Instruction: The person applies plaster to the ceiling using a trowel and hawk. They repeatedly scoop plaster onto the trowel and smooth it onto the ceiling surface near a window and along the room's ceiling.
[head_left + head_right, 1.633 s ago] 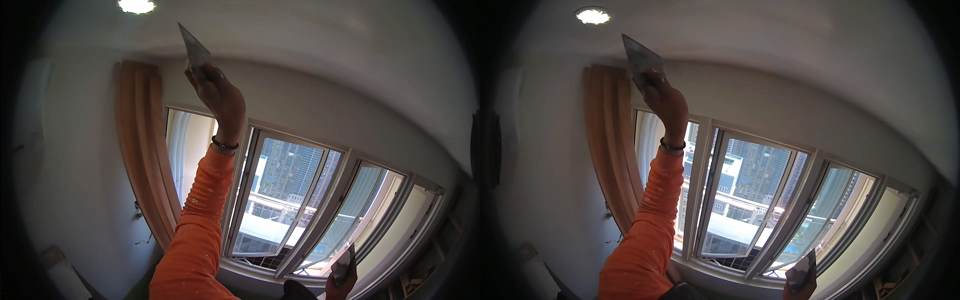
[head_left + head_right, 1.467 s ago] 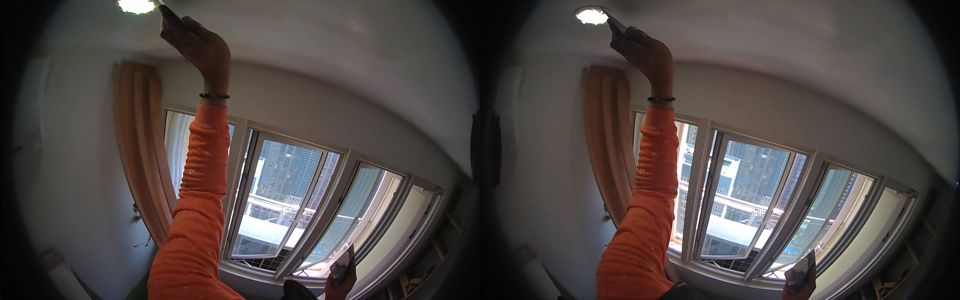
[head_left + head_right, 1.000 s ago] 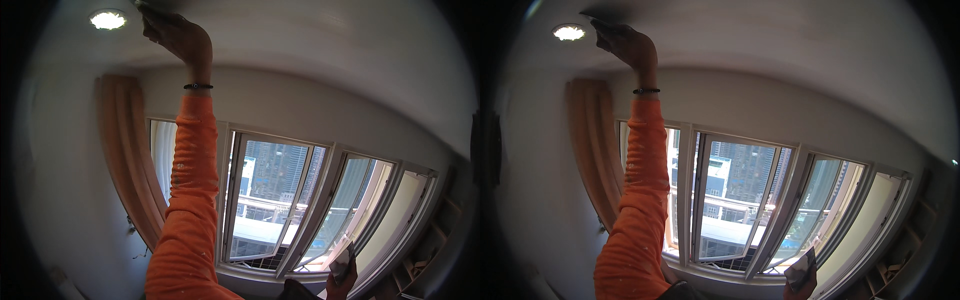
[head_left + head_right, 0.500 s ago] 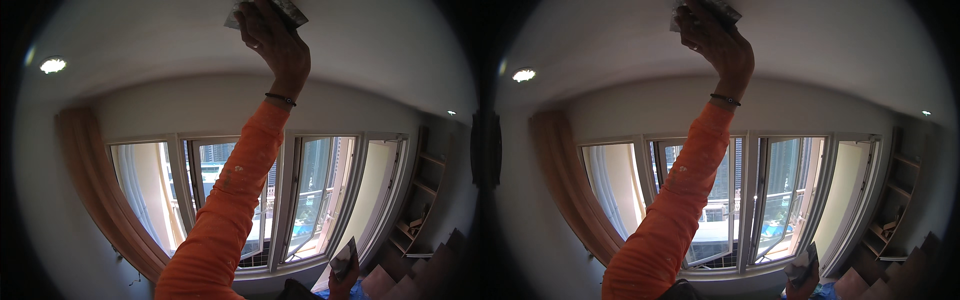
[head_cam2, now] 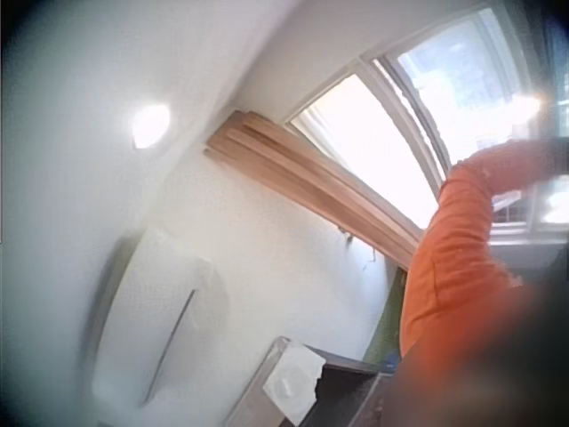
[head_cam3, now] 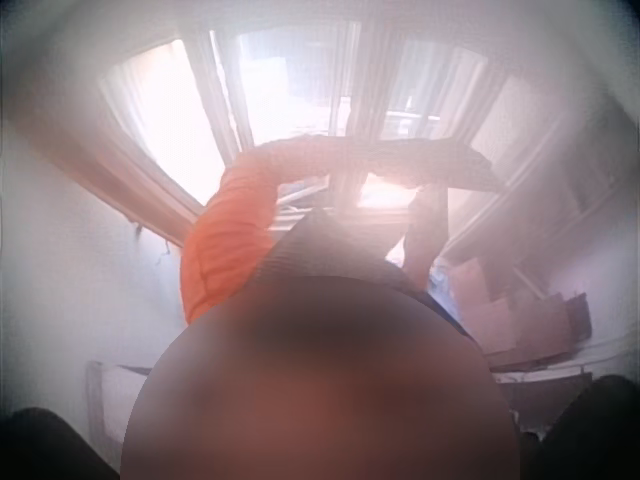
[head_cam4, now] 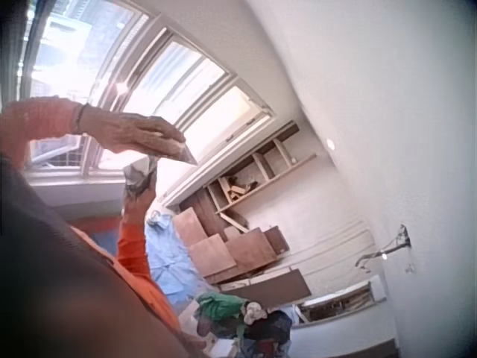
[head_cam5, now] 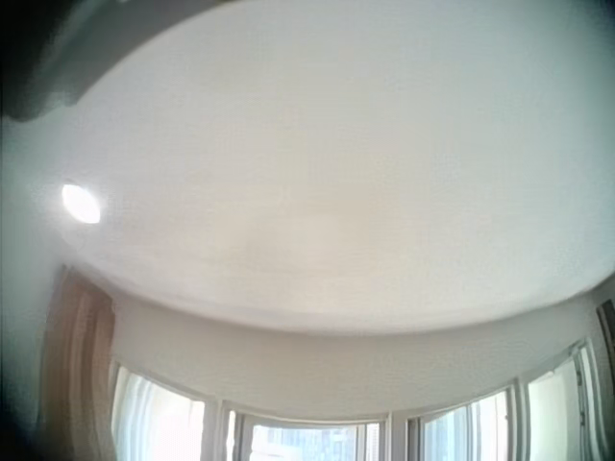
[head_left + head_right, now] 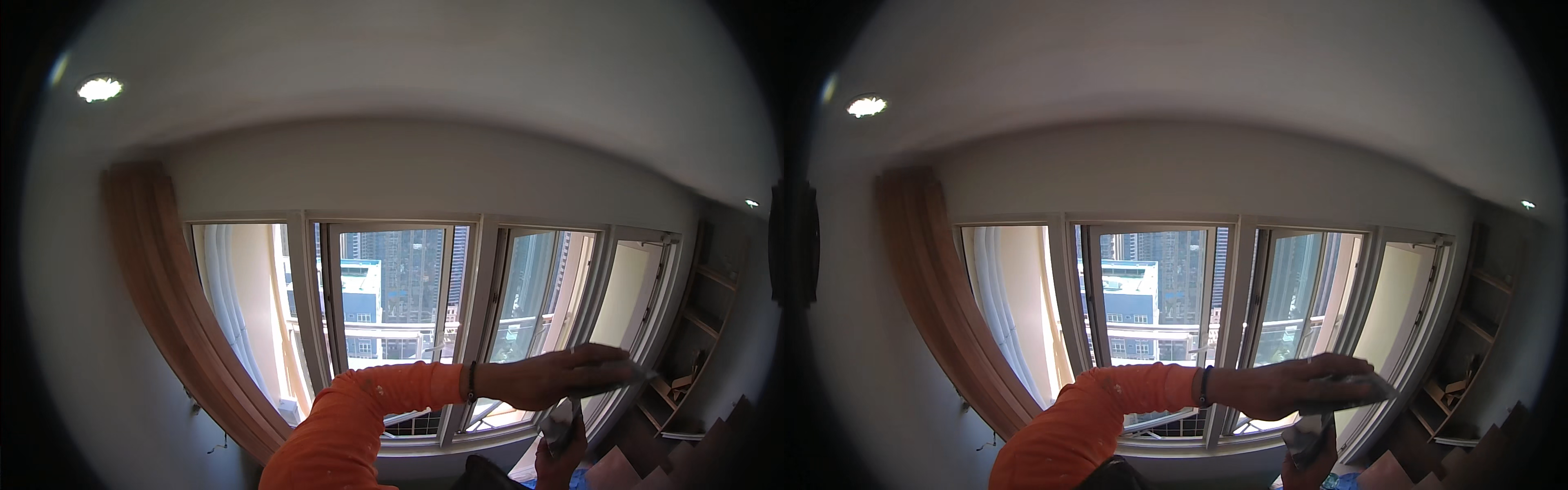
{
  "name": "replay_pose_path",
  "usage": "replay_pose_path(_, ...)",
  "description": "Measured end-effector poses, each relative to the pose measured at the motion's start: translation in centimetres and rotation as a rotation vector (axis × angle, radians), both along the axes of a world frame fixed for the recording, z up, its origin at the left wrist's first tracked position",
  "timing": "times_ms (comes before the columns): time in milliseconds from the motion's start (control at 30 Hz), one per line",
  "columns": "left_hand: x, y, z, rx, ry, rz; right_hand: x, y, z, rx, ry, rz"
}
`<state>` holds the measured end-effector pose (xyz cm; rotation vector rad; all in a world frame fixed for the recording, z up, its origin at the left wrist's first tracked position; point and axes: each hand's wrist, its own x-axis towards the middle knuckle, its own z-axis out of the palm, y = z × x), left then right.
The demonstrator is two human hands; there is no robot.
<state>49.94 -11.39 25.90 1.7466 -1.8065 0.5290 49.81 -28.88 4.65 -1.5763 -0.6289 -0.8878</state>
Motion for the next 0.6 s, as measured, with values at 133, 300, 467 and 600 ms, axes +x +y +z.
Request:
replay_pose_path(133,-3.0,4.1,-7.8,0.128,0.091,0.166,2.7,2.1,-0.8,0.098,0.314,0.462)
replay_pose_path(300,-2.1,16.5,-7.9,0.240,-0.221,0.613,4.0,4.6,2.6,-0.321,0.284,-0.023)
replay_pose_path(467,-11.6,25.0,10.3,-0.670,-0.971,1.086,-1.0,8.1,8.5,-0.106,0.384,0.186)
replay_pose_path(600,-22.1,28.1,22.4,-1.302,-1.550,1.065,-1.1,9.6,8.0,-0.126,0.382,0.276)
